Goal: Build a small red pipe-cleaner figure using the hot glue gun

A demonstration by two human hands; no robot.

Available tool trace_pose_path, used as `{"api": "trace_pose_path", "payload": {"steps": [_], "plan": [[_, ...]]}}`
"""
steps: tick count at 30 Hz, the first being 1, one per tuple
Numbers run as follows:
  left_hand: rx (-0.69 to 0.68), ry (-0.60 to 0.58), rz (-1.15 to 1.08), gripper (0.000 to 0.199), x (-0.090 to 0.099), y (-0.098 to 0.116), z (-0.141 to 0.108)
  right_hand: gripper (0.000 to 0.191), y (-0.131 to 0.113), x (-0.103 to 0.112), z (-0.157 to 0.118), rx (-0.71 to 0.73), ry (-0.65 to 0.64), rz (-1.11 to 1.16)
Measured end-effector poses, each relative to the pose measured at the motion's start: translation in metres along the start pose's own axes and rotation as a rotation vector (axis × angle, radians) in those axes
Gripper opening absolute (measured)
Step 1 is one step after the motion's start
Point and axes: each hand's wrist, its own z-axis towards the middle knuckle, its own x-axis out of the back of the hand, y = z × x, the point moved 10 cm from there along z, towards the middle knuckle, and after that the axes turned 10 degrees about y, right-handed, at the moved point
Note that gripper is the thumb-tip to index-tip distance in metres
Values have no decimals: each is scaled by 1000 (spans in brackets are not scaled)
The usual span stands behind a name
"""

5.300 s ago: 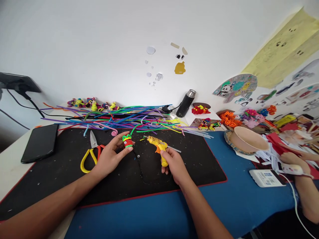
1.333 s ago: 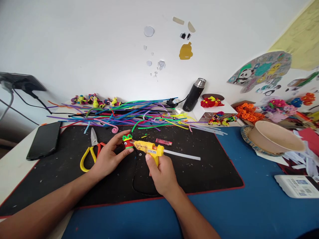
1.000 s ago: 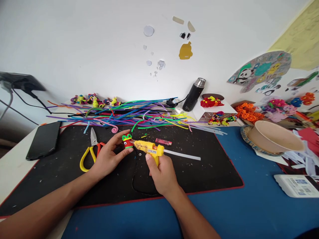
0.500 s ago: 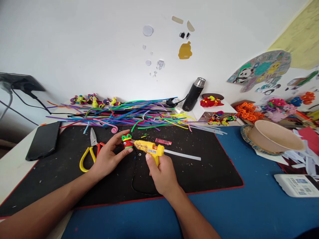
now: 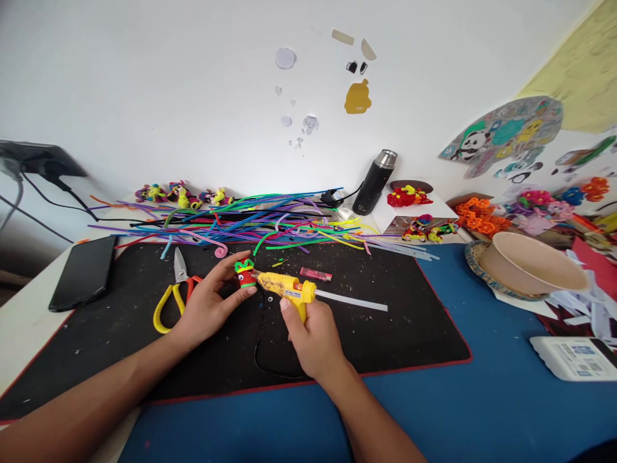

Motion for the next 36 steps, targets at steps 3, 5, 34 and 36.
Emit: {"api": "trace_pose_path", "payload": {"steps": [3, 5, 34, 36], "plan": [[3, -6, -6, 65, -1, -1, 0, 62, 2, -1, 0, -10, -2, -3], [4, -9, -13, 65, -2, -1, -1, 62, 3, -1, 0, -11, -3, -2], [17, -14, -31, 65, -2, 0, 0, 63, -2, 1, 1, -8, 3, -19], [19, -14, -28, 64, -2, 0, 0, 62, -2, 1, 1, -3, 6, -20]]}}
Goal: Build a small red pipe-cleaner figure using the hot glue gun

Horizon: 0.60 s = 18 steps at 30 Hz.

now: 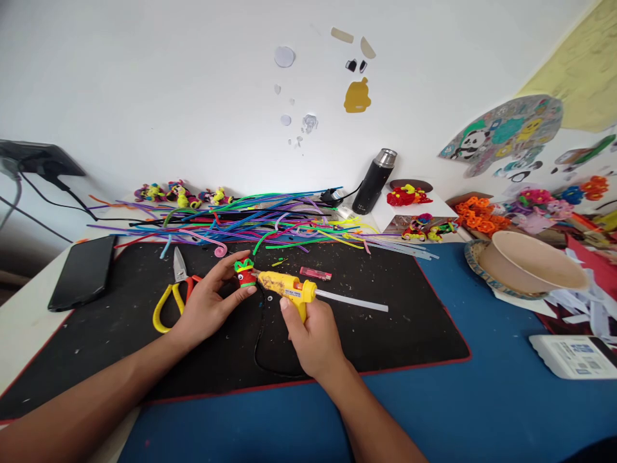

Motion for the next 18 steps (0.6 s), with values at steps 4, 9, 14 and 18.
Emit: {"api": "trace_pose_path", "payload": {"steps": [4, 9, 14, 18], "plan": [[2, 4, 2, 64, 0, 1, 0, 60, 0, -1, -1, -4, 1, 2], [-7, 12, 0, 64, 1, 3, 0, 59, 0, 1, 0, 4, 12, -3], [-7, 8, 3, 64, 1, 1, 0, 60, 2, 0, 0, -3, -2, -5], [-8, 10, 17, 63, 2, 0, 0, 60, 3, 0, -1, 7, 0, -9]]}}
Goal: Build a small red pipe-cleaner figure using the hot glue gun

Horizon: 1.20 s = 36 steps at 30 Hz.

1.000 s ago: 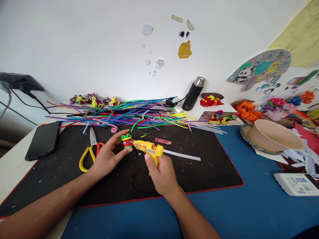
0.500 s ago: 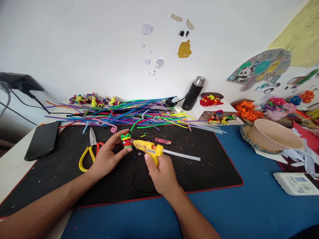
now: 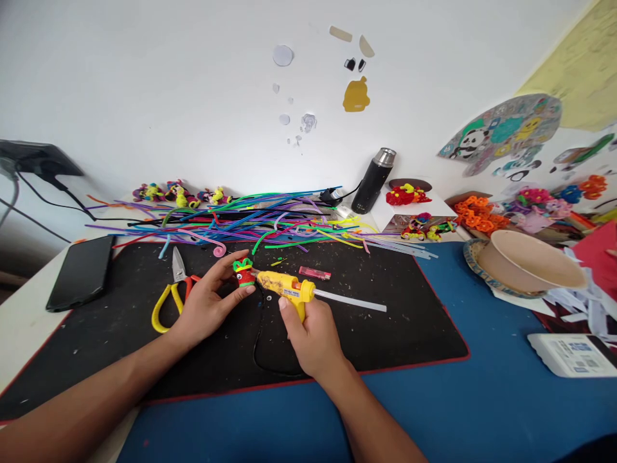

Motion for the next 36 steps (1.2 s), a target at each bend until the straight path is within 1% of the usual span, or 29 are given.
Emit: {"api": "trace_pose_path", "payload": {"steps": [7, 11, 15, 17, 21, 23, 30, 36], "plan": [[-9, 5, 11, 64, 0, 0, 1, 59, 1, 0, 0, 6, -6, -15], [-4, 11, 11, 64, 1, 0, 1, 57, 6, -2, 0, -29, -13, 17], [44, 4, -34, 68, 0, -3, 2, 52, 14, -3, 0, -106, -5, 92], [61, 10, -72, 69, 0, -3, 3, 50, 19, -4, 0, -171, -1, 156], [64, 14, -111, 68, -1, 1, 5, 58, 28, -8, 0, -337, -34, 322], [58, 13, -108, 67, -1, 2, 4, 58, 32, -8, 0, -387, -53, 357], [46, -12, -90, 68, -2, -2, 2, 59, 47, 0, -2, -473, -138, 313], [16, -1, -45, 67, -1, -1, 2, 58, 49, -3, 3, -540, -234, 287]]}}
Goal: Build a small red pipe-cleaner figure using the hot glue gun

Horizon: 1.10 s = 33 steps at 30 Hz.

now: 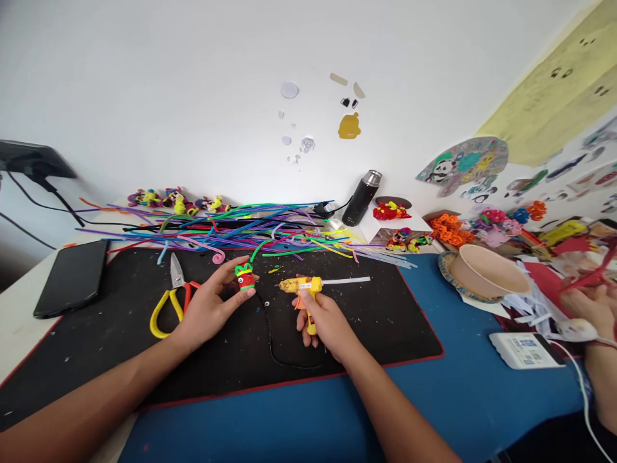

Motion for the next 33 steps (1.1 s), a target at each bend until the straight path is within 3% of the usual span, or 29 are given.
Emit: {"api": "trace_pose_path", "payload": {"steps": [6, 11, 14, 16, 20, 24, 33], "plan": [[-15, -4, 24, 65, -1, 0, 0, 56, -4, 21, 0, 69, 57, -371], [-28, 2, 34, 63, 0, 1, -1, 42, -30, 47, -16, 232, 176, -850], [-38, 0, 47, 63, -1, 3, -1, 35, -49, 49, -27, 333, 271, -968], [-41, -8, 42, 63, -2, 4, -1, 30, -55, 39, -30, 375, 268, -969], [-45, -9, 15, 63, -2, 6, 0, 16, -58, -4, -23, 413, 136, -993], [-65, -6, 23, 63, -1, 8, 0, 17, -60, -39, -9, 470, 82, -1050], [-86, -35, 13, 60, -3, 14, 0, 19, -56, -68, 11, 520, 40, -1266]]}}
